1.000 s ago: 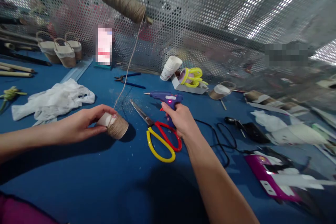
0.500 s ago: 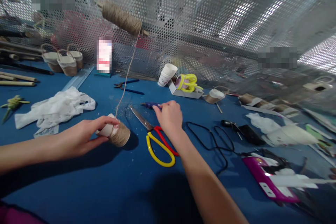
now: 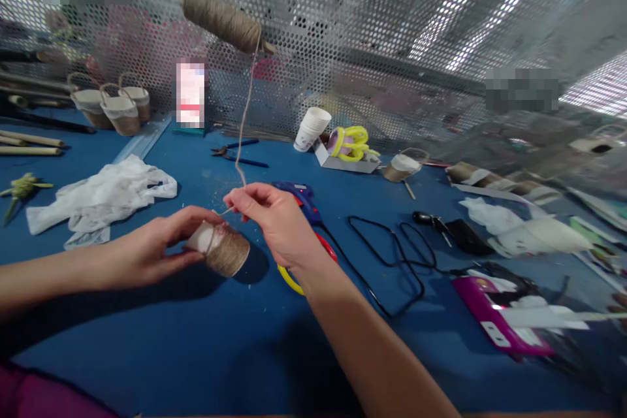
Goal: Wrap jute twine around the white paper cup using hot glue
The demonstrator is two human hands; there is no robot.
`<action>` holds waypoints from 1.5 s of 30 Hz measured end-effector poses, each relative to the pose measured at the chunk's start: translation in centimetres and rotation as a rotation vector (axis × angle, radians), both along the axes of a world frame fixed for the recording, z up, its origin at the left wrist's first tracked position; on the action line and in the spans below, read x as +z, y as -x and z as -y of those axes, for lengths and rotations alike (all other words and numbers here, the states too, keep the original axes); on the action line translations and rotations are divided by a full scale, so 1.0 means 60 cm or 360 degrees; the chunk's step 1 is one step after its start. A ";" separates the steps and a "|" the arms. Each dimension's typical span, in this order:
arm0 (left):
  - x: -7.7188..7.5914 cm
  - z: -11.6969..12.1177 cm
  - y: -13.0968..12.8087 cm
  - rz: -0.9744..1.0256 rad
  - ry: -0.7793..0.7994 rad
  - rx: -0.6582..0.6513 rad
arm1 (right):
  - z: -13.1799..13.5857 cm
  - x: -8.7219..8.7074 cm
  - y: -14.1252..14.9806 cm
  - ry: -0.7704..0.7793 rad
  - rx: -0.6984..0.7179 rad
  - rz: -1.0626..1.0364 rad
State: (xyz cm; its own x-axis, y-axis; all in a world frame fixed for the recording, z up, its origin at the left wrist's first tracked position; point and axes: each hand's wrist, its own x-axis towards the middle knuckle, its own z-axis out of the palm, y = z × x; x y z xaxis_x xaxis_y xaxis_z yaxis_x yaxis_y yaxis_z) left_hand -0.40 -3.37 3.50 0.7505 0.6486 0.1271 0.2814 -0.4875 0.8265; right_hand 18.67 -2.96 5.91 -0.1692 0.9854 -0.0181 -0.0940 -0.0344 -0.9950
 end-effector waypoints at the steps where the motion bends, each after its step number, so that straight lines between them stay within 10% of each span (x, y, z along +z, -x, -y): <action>1: -0.002 -0.003 0.000 0.0050 0.0117 0.0040 | 0.006 0.005 -0.002 -0.0059 -0.0060 0.0016; 8: -0.004 -0.007 -0.005 0.0321 0.0616 0.0021 | 0.015 0.003 -0.009 -0.0319 -0.0349 0.0286; 45: 0.015 0.005 0.003 0.0170 0.0374 -0.0094 | 0.002 -0.032 0.010 -0.0181 -0.0249 0.0796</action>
